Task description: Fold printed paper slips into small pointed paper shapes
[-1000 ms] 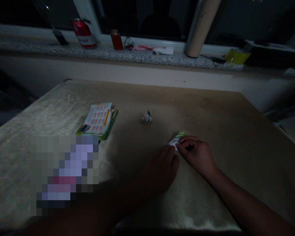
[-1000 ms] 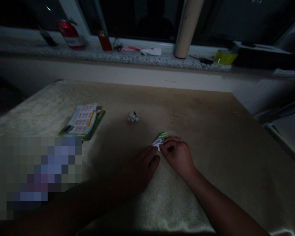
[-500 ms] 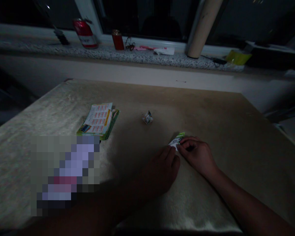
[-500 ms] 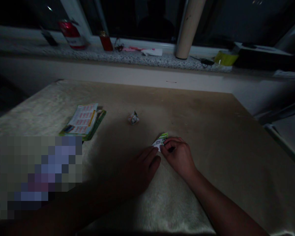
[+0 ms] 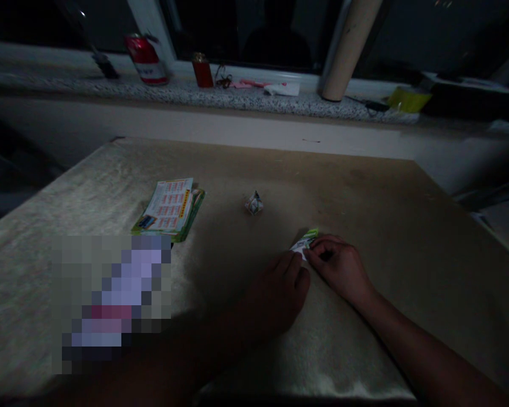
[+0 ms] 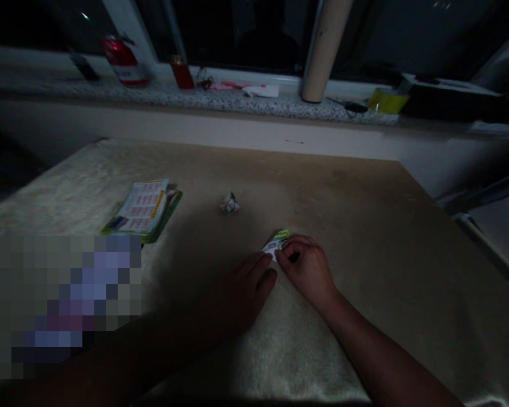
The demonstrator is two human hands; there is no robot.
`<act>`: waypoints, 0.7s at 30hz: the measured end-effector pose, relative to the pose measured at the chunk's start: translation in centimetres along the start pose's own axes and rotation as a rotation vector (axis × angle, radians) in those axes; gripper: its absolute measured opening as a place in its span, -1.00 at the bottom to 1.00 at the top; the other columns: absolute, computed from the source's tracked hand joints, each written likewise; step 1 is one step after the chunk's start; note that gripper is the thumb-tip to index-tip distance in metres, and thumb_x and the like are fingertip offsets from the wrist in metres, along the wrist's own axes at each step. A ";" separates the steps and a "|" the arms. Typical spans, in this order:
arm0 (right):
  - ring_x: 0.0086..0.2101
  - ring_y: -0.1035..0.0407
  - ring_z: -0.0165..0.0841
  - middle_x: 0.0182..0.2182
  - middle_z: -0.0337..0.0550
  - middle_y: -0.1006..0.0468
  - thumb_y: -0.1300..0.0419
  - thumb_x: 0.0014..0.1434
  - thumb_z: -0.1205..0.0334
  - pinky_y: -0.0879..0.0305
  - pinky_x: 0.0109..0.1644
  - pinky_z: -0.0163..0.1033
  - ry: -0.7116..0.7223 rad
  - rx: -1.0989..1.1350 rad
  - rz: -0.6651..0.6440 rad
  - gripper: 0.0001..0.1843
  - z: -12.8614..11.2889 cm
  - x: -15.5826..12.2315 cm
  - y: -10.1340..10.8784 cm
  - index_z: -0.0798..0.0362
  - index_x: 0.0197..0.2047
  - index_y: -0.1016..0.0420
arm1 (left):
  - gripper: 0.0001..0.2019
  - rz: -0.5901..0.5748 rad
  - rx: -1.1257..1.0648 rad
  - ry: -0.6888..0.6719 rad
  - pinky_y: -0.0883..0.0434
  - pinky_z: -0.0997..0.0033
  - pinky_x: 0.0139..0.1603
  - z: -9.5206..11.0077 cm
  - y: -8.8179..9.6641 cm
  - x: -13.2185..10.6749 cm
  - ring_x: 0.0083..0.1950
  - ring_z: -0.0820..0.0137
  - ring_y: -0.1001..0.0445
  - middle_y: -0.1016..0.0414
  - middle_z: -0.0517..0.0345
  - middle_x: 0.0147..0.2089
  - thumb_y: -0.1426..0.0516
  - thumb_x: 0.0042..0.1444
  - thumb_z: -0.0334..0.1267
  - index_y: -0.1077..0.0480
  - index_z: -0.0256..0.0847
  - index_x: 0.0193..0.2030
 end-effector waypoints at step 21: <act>-0.15 -0.52 -0.23 -0.18 -0.09 -0.64 -0.15 0.21 0.35 -0.45 -0.02 -0.11 0.114 -0.036 -0.079 -0.78 -0.1 -0.6 0.9 -0.01 -0.17 -0.61 | -0.75 -0.038 -0.020 0.007 -0.31 0.13 0.26 0.1 0.3 0.1 0.23 0.12 -0.41 -0.43 -0.25 0.18 0.02 0.35 -0.35 -0.38 -0.36 0.07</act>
Point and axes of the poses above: each hand's wrist, its own x-axis towards the middle knuckle, its own y-axis out of the back of the hand, z = x × y, the point moved 4 cm from there along x, towards the middle knuckle
